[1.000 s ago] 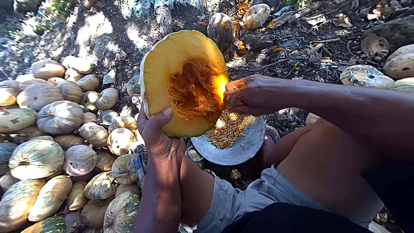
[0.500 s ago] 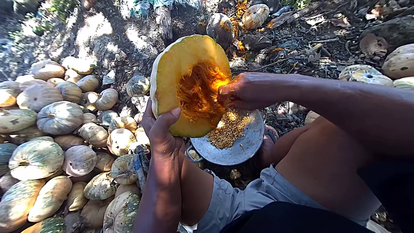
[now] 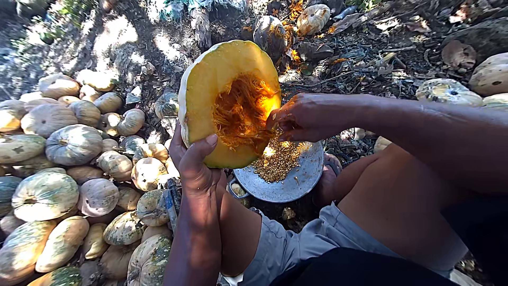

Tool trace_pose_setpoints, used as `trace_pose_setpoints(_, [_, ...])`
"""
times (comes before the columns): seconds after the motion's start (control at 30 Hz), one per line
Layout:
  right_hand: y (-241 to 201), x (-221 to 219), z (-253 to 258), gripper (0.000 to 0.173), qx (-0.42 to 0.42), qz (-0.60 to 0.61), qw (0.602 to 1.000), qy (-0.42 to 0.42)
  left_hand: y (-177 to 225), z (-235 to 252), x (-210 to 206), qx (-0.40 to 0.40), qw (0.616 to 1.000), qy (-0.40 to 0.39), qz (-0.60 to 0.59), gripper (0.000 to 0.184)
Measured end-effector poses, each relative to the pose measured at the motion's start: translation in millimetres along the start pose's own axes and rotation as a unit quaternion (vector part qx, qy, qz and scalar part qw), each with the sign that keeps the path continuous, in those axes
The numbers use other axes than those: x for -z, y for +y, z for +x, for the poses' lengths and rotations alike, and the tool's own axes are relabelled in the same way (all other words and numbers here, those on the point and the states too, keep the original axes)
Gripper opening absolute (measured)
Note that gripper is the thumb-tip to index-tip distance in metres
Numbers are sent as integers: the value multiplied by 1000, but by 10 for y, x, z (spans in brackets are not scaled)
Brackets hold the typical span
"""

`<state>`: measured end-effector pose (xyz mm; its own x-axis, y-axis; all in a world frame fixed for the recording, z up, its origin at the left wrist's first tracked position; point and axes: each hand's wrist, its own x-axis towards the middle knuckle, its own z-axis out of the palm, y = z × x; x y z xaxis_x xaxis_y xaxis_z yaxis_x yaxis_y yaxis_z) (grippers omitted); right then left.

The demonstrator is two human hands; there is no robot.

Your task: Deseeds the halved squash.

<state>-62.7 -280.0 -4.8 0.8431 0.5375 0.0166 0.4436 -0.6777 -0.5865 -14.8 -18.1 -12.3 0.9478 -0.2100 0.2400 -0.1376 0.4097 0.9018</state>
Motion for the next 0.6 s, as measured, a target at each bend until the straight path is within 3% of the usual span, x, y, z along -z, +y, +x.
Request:
trace_pose_setpoints(0.07, [-80,-37,45,36,-19,9,1000,-11,-11,-5,6,-12,1000,-12,-3,49])
trace_pose_setpoints(0.13, [-141,-53,93,39,-40,6,998,-41,-33,-10,8,-18,1000,-18,-12,50])
trace_pose_setpoints(0.3, [-89,1,44,8,-16,57,998,-39,-25,-9,25,-12,1000,-21,-18,49])
trace_pose_setpoints(0.5, [-170,-11,102,43,-77,70,994,-24,-33,-18,19,-32,999,-39,-18,53])
trace_pose_setpoints(0.6, [-238,-10,179,40,-128,56,989,-42,-42,-30,14,-31,998,-46,-14,52])
